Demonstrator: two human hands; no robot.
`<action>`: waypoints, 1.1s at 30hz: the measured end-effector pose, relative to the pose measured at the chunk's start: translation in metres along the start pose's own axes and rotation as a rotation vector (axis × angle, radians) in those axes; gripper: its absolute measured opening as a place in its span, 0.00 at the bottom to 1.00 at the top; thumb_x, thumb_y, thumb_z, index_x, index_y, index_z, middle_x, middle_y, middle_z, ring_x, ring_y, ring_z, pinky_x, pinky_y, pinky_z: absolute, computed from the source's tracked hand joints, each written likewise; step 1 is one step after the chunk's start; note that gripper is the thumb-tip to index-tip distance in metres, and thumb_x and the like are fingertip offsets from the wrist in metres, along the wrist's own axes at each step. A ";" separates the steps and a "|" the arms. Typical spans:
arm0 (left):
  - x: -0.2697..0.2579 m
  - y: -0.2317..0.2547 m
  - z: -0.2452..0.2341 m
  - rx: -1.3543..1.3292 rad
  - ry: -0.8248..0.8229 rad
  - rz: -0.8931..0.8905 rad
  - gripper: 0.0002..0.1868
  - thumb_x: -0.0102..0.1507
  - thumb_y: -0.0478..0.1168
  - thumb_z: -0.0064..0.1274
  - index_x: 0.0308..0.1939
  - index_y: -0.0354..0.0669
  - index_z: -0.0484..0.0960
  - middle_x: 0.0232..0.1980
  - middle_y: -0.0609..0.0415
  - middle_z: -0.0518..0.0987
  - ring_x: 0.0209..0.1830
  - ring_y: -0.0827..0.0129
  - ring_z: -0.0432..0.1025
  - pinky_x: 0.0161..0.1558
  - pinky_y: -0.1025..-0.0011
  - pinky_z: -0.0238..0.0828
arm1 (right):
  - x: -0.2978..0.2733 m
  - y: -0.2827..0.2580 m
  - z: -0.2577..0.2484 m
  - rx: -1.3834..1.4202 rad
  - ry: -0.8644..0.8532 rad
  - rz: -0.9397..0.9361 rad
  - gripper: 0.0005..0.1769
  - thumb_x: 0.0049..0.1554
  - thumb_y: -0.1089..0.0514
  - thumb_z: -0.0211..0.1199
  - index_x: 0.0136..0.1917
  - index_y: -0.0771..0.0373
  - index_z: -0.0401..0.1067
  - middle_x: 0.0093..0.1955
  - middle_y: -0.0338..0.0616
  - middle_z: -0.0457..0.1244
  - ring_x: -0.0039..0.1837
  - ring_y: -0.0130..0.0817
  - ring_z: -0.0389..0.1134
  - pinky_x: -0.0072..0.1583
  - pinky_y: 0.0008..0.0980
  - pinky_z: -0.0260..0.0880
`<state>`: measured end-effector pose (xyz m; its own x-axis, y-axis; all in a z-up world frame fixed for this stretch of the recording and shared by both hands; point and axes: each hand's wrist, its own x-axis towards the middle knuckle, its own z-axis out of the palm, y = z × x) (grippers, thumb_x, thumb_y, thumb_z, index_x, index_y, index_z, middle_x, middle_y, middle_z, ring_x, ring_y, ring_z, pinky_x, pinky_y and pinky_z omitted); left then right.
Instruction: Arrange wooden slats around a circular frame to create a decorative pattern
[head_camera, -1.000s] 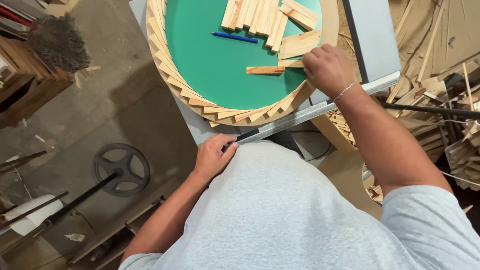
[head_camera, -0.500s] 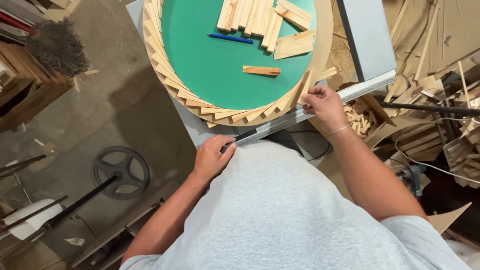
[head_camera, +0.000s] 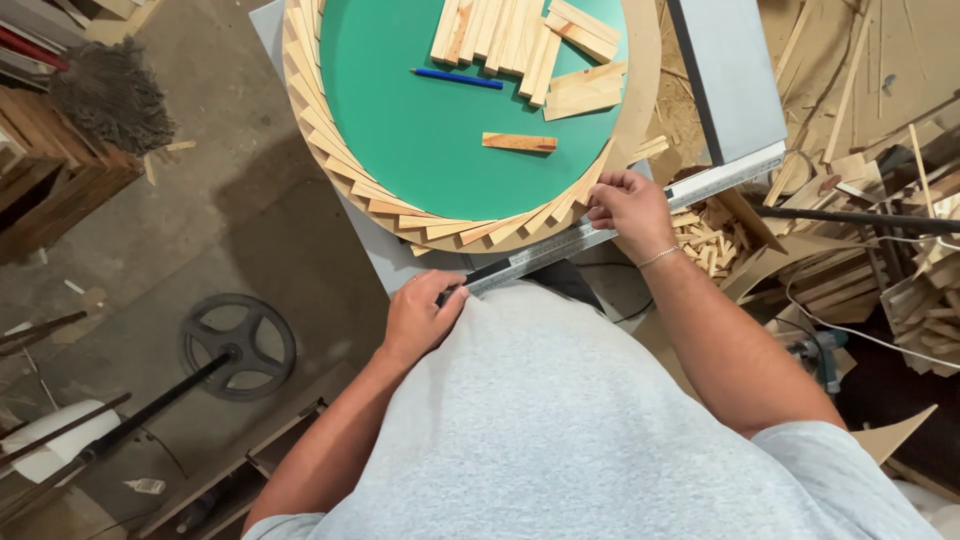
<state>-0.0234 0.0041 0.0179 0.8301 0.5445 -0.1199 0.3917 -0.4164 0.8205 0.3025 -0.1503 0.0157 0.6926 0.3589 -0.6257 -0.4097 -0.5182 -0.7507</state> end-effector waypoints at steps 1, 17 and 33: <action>0.000 0.000 0.001 -0.001 0.001 -0.003 0.07 0.63 0.45 0.60 0.45 0.56 0.87 0.38 0.58 0.85 0.43 0.58 0.80 0.48 0.61 0.77 | -0.003 -0.003 0.000 -0.003 -0.002 0.002 0.17 0.56 0.60 0.67 0.56 0.71 0.71 0.38 0.53 0.69 0.35 0.36 0.74 0.39 0.32 0.82; 0.007 0.012 0.000 -0.064 0.077 0.056 0.05 0.65 0.43 0.59 0.43 0.55 0.87 0.37 0.57 0.85 0.40 0.57 0.80 0.46 0.62 0.77 | 0.006 -0.045 -0.018 -0.111 0.005 -0.205 0.16 0.60 0.60 0.65 0.58 0.70 0.71 0.41 0.51 0.69 0.37 0.31 0.74 0.41 0.28 0.82; 0.023 0.037 -0.010 -0.001 0.122 0.112 0.07 0.64 0.40 0.53 0.38 0.45 0.85 0.38 0.57 0.85 0.36 0.61 0.77 0.39 0.62 0.72 | 0.080 -0.072 -0.018 -1.236 0.077 -1.121 0.09 0.56 0.59 0.72 0.51 0.56 0.81 0.49 0.44 0.66 0.51 0.48 0.66 0.54 0.45 0.69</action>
<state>0.0064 0.0080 0.0511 0.8143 0.5790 0.0413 0.2988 -0.4792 0.8253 0.3979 -0.0983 0.0236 0.3403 0.9340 0.1090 0.9336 -0.3217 -0.1581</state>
